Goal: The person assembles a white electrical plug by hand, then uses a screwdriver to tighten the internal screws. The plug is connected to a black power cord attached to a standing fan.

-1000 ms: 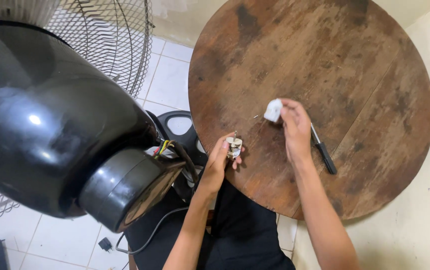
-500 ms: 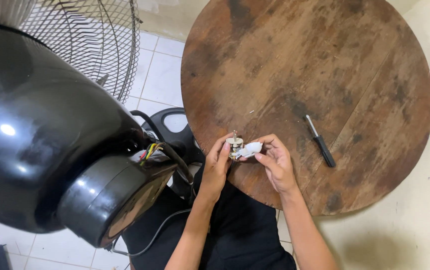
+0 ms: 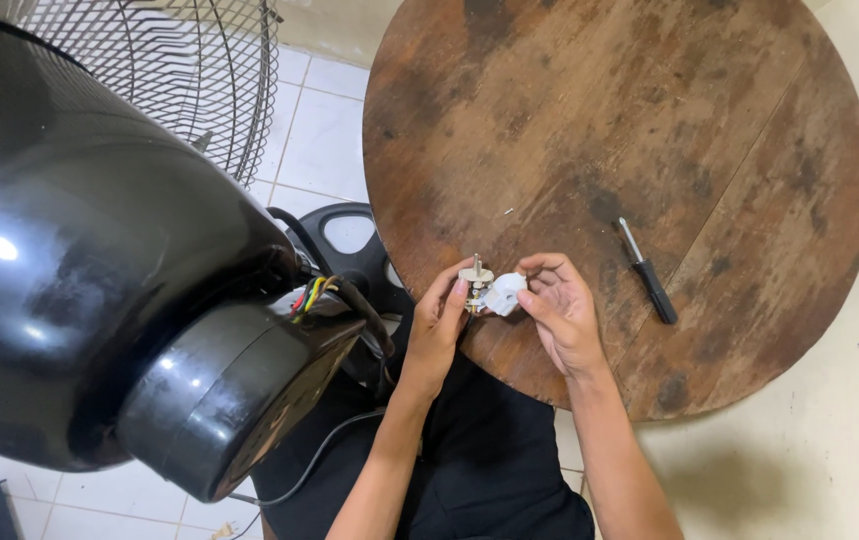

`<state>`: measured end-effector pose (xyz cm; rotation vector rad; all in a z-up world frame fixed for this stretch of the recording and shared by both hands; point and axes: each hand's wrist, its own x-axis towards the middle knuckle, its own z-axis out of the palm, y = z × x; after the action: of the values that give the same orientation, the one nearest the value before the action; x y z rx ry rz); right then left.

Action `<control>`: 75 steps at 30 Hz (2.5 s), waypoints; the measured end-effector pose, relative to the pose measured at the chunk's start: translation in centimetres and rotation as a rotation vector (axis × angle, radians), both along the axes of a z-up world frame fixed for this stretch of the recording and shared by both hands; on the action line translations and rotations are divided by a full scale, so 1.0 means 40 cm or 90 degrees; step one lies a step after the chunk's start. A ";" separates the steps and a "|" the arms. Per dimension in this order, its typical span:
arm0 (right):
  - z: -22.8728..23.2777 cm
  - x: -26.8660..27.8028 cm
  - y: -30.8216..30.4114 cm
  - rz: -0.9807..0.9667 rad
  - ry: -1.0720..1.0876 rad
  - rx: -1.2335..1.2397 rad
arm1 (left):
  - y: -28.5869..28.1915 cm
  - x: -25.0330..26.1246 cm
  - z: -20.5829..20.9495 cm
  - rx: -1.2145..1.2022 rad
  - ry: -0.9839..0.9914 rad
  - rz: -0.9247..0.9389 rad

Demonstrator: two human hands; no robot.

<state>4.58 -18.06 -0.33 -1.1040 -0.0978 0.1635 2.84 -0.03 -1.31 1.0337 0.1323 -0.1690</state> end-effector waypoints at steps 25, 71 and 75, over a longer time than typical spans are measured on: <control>-0.006 -0.069 -0.013 0.017 0.021 0.101 | 0.003 0.002 0.021 0.017 -0.003 -0.005; 0.044 -0.124 0.133 -0.249 -0.167 -0.453 | 0.003 -0.012 0.017 0.027 -0.062 -0.001; 0.056 -0.123 0.137 -0.264 -0.167 -0.486 | 0.000 -0.017 0.013 0.032 -0.062 0.009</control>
<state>-0.33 -12.58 1.93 -1.8772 -0.0366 -0.3491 2.18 -0.05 -0.78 1.0884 0.0557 -0.1027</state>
